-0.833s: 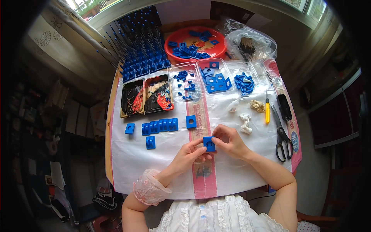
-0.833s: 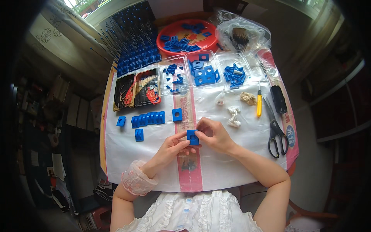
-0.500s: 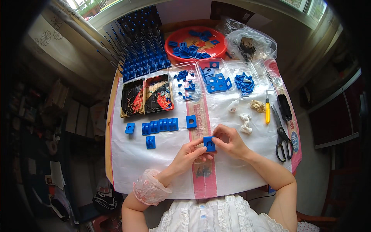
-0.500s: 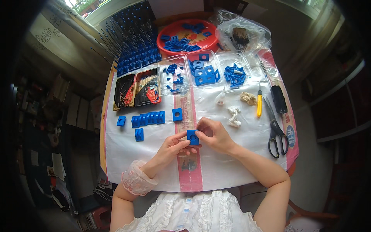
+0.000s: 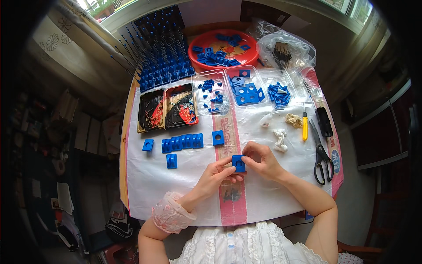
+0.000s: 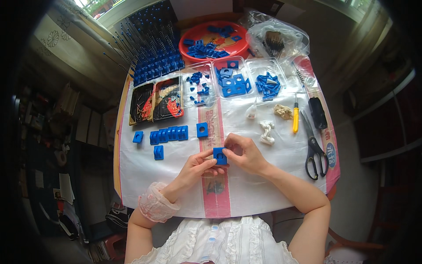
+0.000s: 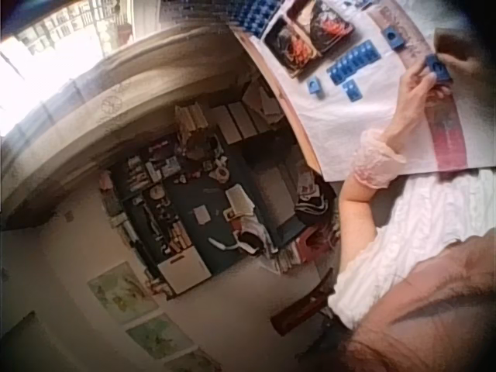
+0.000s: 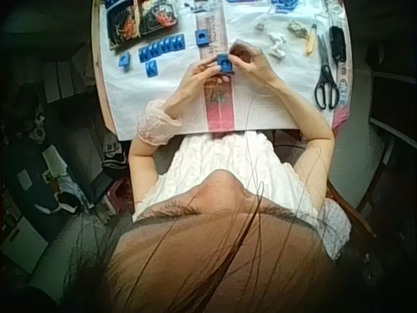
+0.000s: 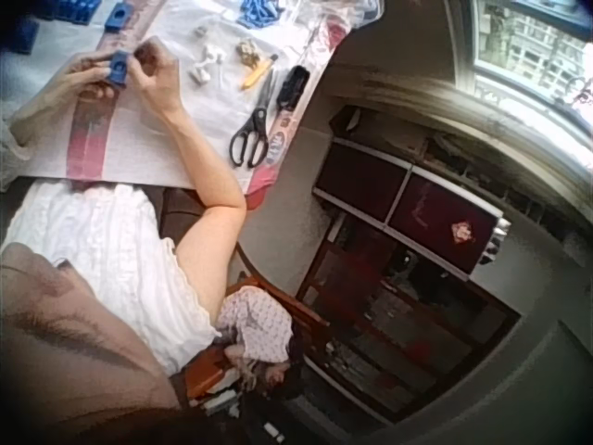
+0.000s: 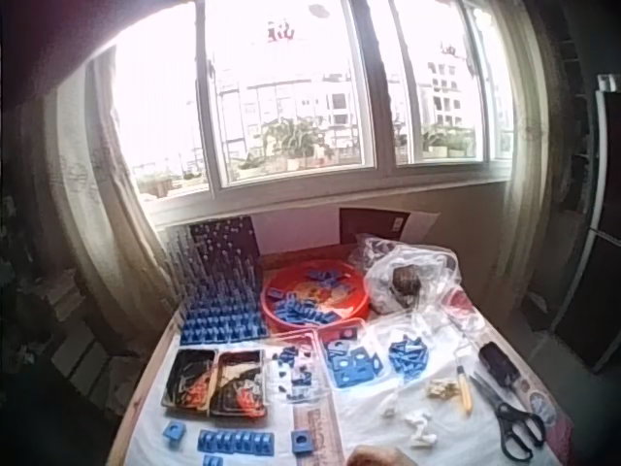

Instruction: Assembling small blue plastic components by applying adhesive and joining parts.

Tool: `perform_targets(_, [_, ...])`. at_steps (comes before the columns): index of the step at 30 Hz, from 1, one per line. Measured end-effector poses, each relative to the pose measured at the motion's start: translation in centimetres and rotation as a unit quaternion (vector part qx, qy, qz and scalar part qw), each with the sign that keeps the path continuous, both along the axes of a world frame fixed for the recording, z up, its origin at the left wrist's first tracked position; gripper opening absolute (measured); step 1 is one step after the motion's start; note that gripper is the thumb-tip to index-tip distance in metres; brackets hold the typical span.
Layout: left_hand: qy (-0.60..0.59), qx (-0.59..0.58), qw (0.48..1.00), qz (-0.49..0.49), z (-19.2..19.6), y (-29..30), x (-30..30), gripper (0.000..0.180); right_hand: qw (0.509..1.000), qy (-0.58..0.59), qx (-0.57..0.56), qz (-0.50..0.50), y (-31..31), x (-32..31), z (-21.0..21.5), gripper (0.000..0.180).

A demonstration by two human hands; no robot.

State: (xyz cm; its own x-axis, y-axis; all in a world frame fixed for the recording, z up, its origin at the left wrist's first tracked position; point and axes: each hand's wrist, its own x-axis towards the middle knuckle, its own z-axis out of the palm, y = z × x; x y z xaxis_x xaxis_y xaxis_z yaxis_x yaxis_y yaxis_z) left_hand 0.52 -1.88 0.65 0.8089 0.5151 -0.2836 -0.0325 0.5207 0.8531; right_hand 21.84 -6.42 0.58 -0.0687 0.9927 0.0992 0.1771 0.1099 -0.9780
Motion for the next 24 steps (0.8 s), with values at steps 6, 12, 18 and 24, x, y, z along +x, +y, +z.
perform_targets(6, [-0.006,0.010,1.000,0.001,-0.07,0.00,0.05,0.042,1.000,-0.005,0.006,0.002,0.10,0.05,-0.13,0.011])
perform_targets(12, [-0.001,0.006,1.000,0.004,-0.04,-0.01,0.07,0.042,1.000,-0.008,0.002,0.000,0.08,0.09,-0.56,0.011])
perform_targets(18, [-0.005,-0.004,1.000,0.015,0.03,0.33,0.14,0.041,0.998,0.055,-0.012,-0.014,0.18,0.09,-0.67,0.017])
perform_targets(24, [-0.018,-0.040,0.997,0.057,-0.21,0.51,0.06,0.041,0.998,0.050,-0.023,-0.012,0.18,0.12,-0.66,0.018])
